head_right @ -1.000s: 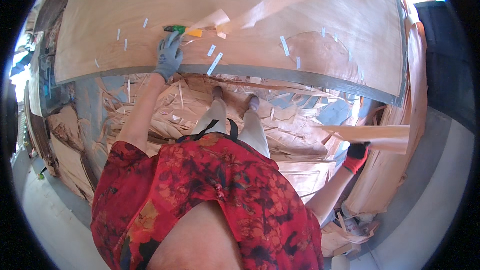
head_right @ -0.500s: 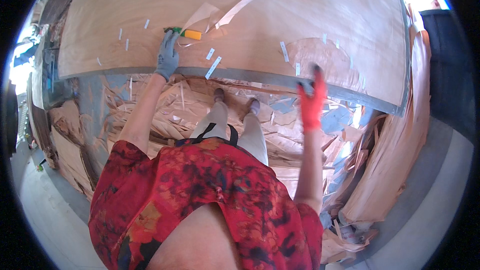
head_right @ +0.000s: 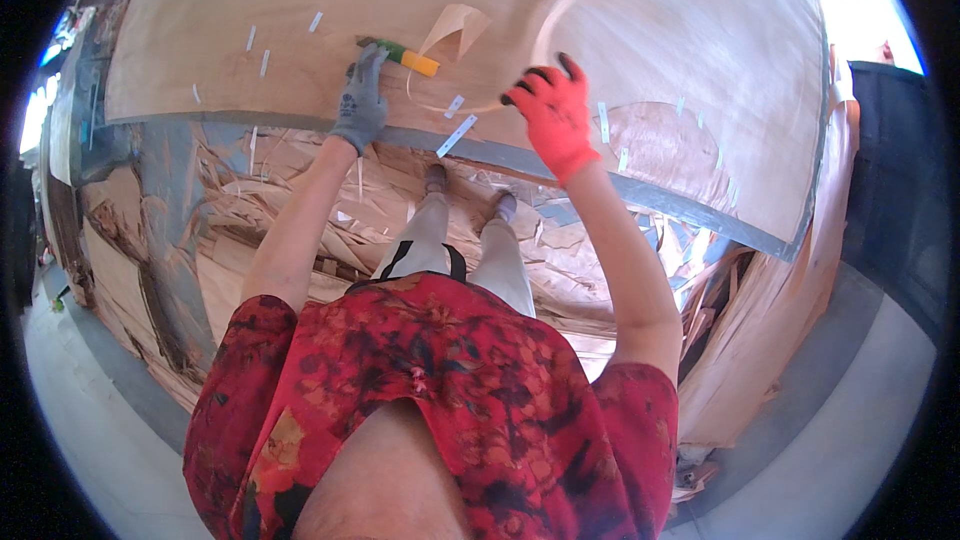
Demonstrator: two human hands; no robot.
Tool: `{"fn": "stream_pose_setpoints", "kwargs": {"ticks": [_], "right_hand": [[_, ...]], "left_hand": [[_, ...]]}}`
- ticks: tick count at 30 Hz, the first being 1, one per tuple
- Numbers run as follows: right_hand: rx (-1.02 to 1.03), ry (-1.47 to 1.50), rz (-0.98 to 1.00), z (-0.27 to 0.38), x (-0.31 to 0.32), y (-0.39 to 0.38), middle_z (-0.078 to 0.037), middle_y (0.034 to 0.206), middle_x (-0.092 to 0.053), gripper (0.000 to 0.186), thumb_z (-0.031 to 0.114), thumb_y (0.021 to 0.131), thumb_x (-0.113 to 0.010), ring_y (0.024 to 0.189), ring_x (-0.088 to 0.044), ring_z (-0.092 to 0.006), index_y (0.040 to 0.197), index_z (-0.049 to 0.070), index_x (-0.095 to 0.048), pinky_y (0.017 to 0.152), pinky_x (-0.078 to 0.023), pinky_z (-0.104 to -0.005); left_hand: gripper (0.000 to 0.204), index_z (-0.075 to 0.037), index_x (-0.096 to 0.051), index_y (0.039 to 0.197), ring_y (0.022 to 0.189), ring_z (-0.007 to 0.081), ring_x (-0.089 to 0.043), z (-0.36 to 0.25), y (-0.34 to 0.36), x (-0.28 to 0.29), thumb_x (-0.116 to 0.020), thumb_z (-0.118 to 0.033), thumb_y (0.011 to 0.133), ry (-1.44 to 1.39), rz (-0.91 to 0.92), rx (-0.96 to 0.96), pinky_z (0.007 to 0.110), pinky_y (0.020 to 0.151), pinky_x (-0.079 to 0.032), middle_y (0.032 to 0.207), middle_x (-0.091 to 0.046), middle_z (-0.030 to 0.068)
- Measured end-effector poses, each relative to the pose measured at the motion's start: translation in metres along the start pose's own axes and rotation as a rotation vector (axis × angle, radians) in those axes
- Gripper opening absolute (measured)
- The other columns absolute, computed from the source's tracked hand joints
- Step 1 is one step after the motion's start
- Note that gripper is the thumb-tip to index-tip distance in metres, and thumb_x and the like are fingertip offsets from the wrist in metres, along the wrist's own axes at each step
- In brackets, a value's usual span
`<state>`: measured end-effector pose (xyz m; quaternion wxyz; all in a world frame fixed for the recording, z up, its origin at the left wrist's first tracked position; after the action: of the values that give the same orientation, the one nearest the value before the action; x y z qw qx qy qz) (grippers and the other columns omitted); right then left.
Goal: The person applies wood veneer sheets to a substrate, using a utility knife to trim the edges and smoothing the surface by hand.
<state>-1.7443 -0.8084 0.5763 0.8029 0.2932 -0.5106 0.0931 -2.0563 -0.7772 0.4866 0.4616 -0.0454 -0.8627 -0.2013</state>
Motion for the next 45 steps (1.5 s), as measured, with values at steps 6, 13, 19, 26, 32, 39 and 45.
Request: {"fn": "stream_pose_setpoints", "kwargs": {"ticks": [6, 13, 19, 26, 32, 39, 45], "right_hand": [[-0.337, -0.317, -0.045, -0.025, 0.149, -0.150, -0.006, 0.102, -0.068, 0.016, 0.009, 0.080, -0.062, 0.109, -0.062, -0.0294, 0.093, 0.013, -0.072, 0.113, -0.032, -0.0552], [-1.597, -0.210, 1.574, 0.043, 0.101, -0.582, -0.019, 0.159, -0.031, 0.103, 0.035, 0.070, -0.085, 0.144, -0.037, -0.0398, 0.156, 0.022, -0.029, 0.111, -0.043, -0.0500], [-1.340, 0.441, 0.751, 0.026, -0.002, -0.497, -0.023, 0.124, -0.066, 0.064, 0.030, 0.081, -0.071, 0.123, -0.060, -0.0361, 0.136, 0.002, -0.056, 0.103, -0.046, -0.0418], [-1.294, 1.504, 0.000, 0.076, -0.109, -0.249, -0.001, 0.104, -0.067, 0.045, 0.009, 0.094, -0.063, 0.083, -0.058, -0.0097, 0.138, 0.009, -0.058, 0.072, -0.047, -0.0238], [-1.200, 1.789, -0.115, 0.127, -0.189, -0.129, 0.002, 0.093, -0.064, 0.048, 0.010, 0.092, -0.068, 0.076, -0.052, -0.0059, 0.138, 0.010, -0.057, 0.063, -0.041, -0.0209], [-1.213, 1.928, 0.285, 0.147, -0.168, -0.126, 0.000, 0.097, -0.064, 0.033, 0.028, 0.097, -0.065, 0.074, -0.053, -0.0078, 0.124, 0.009, -0.066, 0.058, -0.039, -0.0223], [-1.175, 2.070, 0.618, 0.170, -0.110, -0.118, 0.000, 0.108, -0.067, 0.038, 0.037, 0.100, -0.059, 0.078, -0.058, -0.0099, 0.126, 0.011, -0.065, 0.059, -0.043, -0.0240]], "left_hand": [[0.068, 0.001, -0.041, 0.144, 0.138, 0.0413, -0.039, 0.000, 0.001, 0.008, -0.048, 0.004, 0.076, -0.018, 0.022, 0.008, 0.049, 0.116, -0.030, 0.147, -0.044, 0.0251], [0.064, 0.000, -0.044, 0.141, 0.135, 0.0410, -0.043, -0.003, 0.009, 0.009, -0.049, 0.004, 0.077, -0.010, 0.033, -0.006, 0.048, 0.114, -0.032, 0.144, -0.047, 0.0250], [0.058, -0.006, -0.059, 0.125, 0.126, 0.0368, -0.051, -0.022, 0.012, 0.043, -0.045, 0.010, 0.071, 0.104, -0.174, -0.032, 0.045, 0.106, -0.041, 0.126, -0.061, 0.0180], [0.046, -0.006, -0.065, 0.106, 0.110, 0.0352, -0.054, -0.052, -0.080, 0.039, -0.045, 0.008, 0.068, 0.018, -0.140, 0.202, 0.043, 0.097, -0.042, 0.112, -0.061, 0.0160], [0.047, -0.006, -0.067, 0.103, 0.106, 0.0323, -0.058, -0.052, -0.121, 0.034, -0.046, 0.009, 0.063, -0.173, -0.116, 0.207, 0.041, 0.099, -0.043, 0.106, -0.065, 0.0128], [0.028, 0.000, -0.064, 0.115, 0.111, 0.0200, -0.061, -0.065, -0.118, 0.011, -0.053, -0.003, 0.090, -0.868, 0.177, 0.425, 0.034, 0.101, -0.046, 0.115, -0.066, 0.0095], [0.030, 0.002, -0.062, 0.120, 0.096, 0.0202, -0.071, -0.054, -0.129, -0.054, -0.059, -0.021, 0.101, -1.415, 0.656, 0.850, 0.033, 0.089, -0.057, 0.108, -0.071, 0.0132]]}}
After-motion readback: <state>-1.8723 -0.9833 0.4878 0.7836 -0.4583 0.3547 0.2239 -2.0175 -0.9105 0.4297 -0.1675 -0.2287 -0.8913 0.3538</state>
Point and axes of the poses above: each hand's wrist, its own y-axis towards the middle knuckle, its own x-axis out of the back of the hand, z = x × y, the point moved 5 cm from there along y, towards the middle knuckle
